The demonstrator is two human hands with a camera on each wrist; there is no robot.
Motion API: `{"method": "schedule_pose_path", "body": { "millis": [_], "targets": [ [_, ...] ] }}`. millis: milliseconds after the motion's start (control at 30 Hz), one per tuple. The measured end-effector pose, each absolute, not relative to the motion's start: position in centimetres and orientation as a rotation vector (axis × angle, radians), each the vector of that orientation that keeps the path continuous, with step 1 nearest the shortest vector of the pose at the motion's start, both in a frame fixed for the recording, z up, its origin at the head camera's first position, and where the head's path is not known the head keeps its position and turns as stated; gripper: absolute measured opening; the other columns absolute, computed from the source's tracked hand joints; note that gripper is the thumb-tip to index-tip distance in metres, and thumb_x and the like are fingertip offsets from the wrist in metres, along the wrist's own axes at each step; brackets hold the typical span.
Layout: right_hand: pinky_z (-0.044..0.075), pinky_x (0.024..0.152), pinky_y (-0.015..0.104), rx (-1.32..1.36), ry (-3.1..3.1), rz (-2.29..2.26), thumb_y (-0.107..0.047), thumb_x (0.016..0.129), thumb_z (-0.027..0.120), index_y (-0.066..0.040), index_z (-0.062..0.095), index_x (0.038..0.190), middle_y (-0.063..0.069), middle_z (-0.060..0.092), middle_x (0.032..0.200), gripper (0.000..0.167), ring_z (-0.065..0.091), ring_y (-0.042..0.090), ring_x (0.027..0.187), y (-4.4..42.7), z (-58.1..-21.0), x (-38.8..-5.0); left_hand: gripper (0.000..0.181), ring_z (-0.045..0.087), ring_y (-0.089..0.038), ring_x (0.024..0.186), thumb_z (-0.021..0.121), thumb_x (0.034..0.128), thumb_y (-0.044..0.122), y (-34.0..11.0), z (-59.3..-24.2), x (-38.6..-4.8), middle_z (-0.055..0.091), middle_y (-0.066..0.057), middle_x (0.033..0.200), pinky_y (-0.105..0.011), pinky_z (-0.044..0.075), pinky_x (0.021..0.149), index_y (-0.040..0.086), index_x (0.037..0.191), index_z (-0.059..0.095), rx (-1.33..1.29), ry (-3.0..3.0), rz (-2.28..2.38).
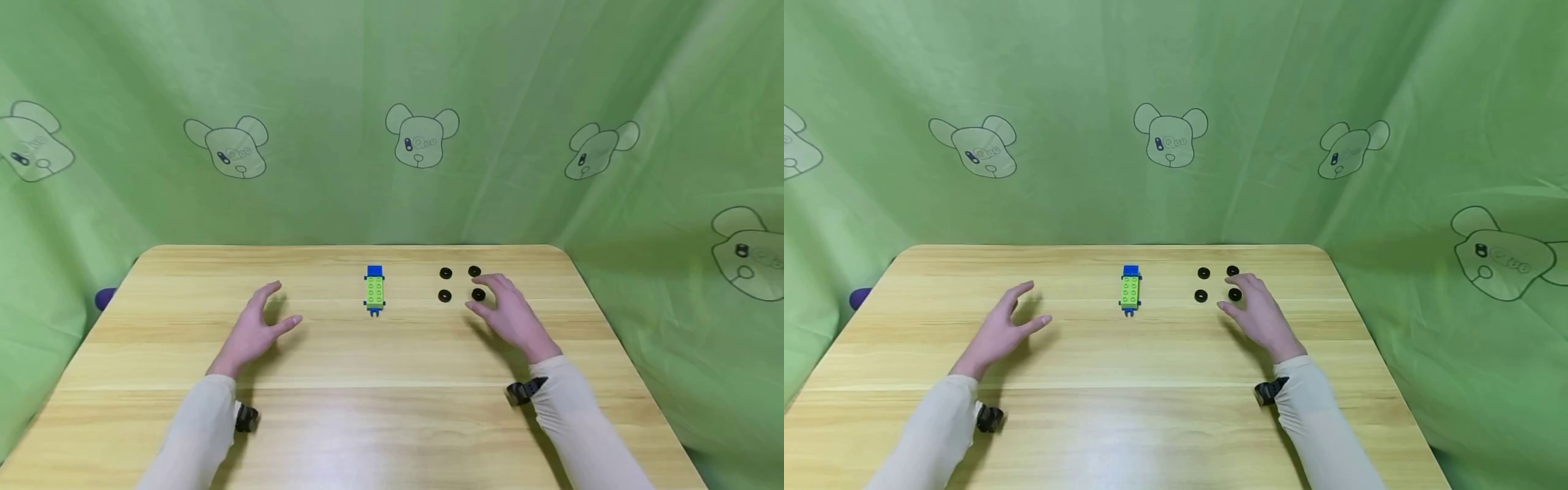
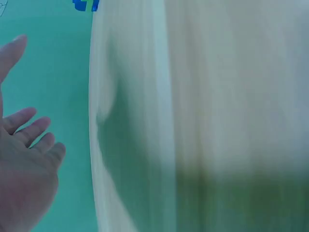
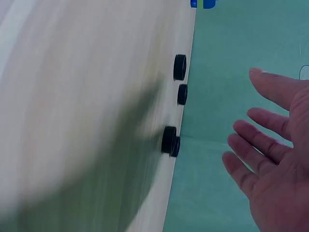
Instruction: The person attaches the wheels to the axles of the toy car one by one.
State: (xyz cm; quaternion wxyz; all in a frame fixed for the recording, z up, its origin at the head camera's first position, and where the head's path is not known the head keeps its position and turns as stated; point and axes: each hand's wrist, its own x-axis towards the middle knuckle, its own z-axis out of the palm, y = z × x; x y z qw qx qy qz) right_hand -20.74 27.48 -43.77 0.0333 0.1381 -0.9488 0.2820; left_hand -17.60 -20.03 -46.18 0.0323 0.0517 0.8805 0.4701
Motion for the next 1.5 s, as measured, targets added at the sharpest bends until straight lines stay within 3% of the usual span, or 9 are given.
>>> {"method": "schedule_pose_path", "body": {
  "millis": [367, 900, 1233, 1500],
  "targets": [
    [0.04, 0.103, 0.055, 0.435, -2.959, 0.972, -0.023, 0.091, 0.072, 0.001, 0.051, 0.137, 0.019, 0.051, 0.134, 0.056, 0.05, 0.041, 0.121, 25.5, -44.2, -22.2, 0.098, 0.027, -0.042, 0.14, 0.079, 0.081, 0.044, -16.9, -46.3, -19.4, 0.022, -0.013, 0.159, -0.056, 0.026, 0.112, 0.013, 0.155, 0.024, 0.229, 2.569, 1.603],
    [0.032, 0.109, 0.056, 0.405, -3.026, 1.036, -0.023, 0.089, 0.073, 0.0, 0.051, 0.137, 0.021, 0.046, 0.142, 0.058, 0.043, 0.042, 0.127, 23.8, -45.2, -23.4, 0.104, 0.019, -0.034, 0.144, 0.083, 0.0782, 0.04, -12.7, -46.2, -22.0, 0.016, -0.007, 0.161, -0.046, 0.018, 0.117, 0.017, 0.157, 0.02, 0.333, 2.526, 1.589],
    [0.024, 0.112, 0.057, 0.412, -3.046, 1.052, -0.017, 0.087, 0.074, 0.002, 0.052, 0.136, 0.022, 0.046, 0.141, 0.057, 0.038, 0.042, 0.132, 23.5, -45.7, -23.8, 0.109, 0.014, -0.027, 0.146, 0.086, 0.0757, 0.036, -10.6, -46.8, -23.9, 0.012, -0.004, 0.163, -0.049, 0.015, 0.117, 0.015, 0.158, 0.017, 0.415, 2.616, 1.472],
    [0.028, 0.111, 0.056, 0.417, -3.029, 1.048, -0.015, 0.087, 0.075, 0.001, 0.055, 0.133, 0.022, 0.049, 0.137, 0.053, 0.041, 0.042, 0.129, 23.1, -46.3, -24.3, 0.114, 0.014, -0.026, 0.146, 0.089, 0.071, 0.034, -9.1, -47.2, -25.1, 0.015, -0.003, 0.162, -0.048, 0.014, 0.117, 0.015, 0.158, 0.017, 0.417, 2.571, 1.431]
  ]
}}
